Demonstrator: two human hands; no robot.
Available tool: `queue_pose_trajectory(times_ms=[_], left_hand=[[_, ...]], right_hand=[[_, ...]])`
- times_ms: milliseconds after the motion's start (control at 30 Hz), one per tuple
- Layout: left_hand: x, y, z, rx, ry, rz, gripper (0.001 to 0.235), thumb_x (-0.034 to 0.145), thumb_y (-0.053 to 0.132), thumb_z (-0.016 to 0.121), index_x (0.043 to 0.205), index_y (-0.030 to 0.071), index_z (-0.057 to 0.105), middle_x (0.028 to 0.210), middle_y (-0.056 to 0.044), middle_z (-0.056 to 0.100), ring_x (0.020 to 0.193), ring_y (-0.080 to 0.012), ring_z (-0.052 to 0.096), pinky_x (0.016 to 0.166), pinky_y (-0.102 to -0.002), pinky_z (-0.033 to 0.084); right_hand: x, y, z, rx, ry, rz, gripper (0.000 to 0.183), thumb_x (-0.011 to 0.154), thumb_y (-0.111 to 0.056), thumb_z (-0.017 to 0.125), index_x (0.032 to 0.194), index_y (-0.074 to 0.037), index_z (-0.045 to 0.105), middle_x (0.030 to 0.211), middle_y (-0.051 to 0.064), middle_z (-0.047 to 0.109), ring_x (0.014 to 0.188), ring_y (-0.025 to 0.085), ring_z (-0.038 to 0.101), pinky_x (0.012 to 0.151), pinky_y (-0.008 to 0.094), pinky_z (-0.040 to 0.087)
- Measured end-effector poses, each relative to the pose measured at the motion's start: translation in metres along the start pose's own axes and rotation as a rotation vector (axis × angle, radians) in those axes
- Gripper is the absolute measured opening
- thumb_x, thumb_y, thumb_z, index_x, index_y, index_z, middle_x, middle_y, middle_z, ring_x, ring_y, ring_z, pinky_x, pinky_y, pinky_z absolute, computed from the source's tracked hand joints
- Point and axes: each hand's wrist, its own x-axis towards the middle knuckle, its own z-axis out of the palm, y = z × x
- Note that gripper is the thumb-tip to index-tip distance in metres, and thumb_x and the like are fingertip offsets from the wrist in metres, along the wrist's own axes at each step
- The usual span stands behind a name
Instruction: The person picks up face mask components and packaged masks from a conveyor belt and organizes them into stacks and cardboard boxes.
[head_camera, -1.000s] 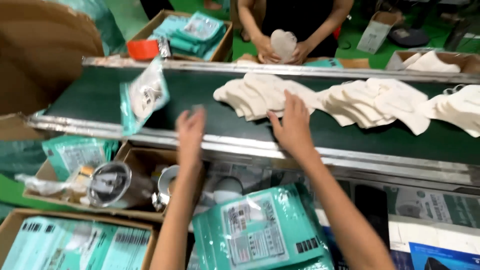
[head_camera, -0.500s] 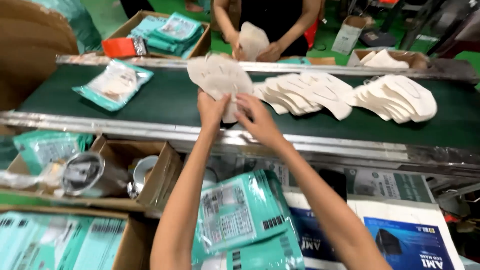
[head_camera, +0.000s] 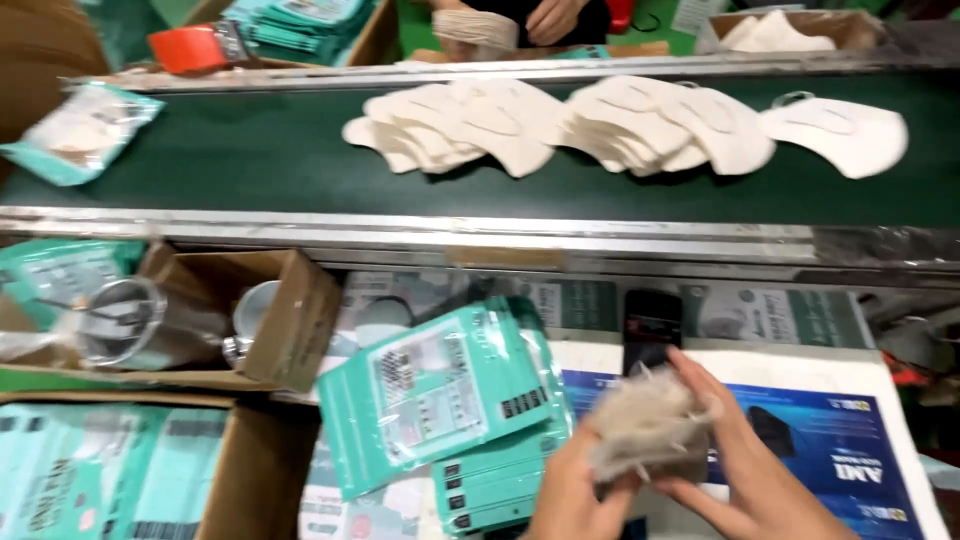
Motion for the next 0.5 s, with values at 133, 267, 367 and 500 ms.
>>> queue_pose_trajectory(times_ms=[133, 267, 367, 500], left_hand=[[-0.033, -0.046, 0.049, 0.083, -0.253, -0.011, 0.047, 0.096, 0.014, 0.078, 0.141, 0.011, 0.063, 0.138, -0.009, 0.068, 0.136, -0.0268, 0.065, 0.118, -0.040, 0.049], [-0.020, -0.030, 0.067, 0.212, -0.308, 0.208, 0.072, 0.082, 0.017, 0.083, 0.146, 0.010, 0.051, 0.145, -0.011, 0.065, 0.141, -0.0282, 0.060, 0.126, -0.053, 0.030], [-0.012, -0.034, 0.070, 0.324, -0.252, 0.188, 0.100, 0.078, 0.026, 0.089, 0.153, -0.005, 0.031, 0.139, -0.023, 0.058, 0.140, -0.0444, 0.050, 0.122, -0.067, 0.019], [-0.038, -0.053, 0.071, 0.258, -0.226, 0.158, 0.100, 0.079, 0.027, 0.089, 0.154, -0.005, 0.032, 0.143, -0.020, 0.057, 0.142, -0.0383, 0.053, 0.127, -0.062, 0.025]], right_hand=[[-0.100, 0.167, 0.019, 0.599, 0.230, 0.311, 0.088, 0.086, -0.011, 0.065, 0.160, -0.004, 0.018, 0.164, 0.018, 0.036, 0.149, 0.030, 0.040, 0.124, 0.042, 0.028], [-0.121, 0.125, 0.022, 0.201, 0.268, 0.146, 0.113, 0.063, -0.004, 0.079, 0.158, -0.002, 0.017, 0.148, 0.019, 0.046, 0.139, 0.026, 0.046, 0.115, 0.041, 0.032], [-0.124, 0.128, 0.034, 0.052, 0.141, 0.220, 0.114, 0.060, 0.003, 0.079, 0.154, 0.001, 0.014, 0.153, 0.021, 0.039, 0.145, 0.029, 0.036, 0.116, 0.044, 0.025], [-0.127, 0.117, 0.061, 0.246, 0.223, 0.227, 0.094, 0.067, 0.000, 0.081, 0.148, -0.004, 0.033, 0.146, 0.018, 0.052, 0.140, 0.026, 0.051, 0.117, 0.040, 0.034]])
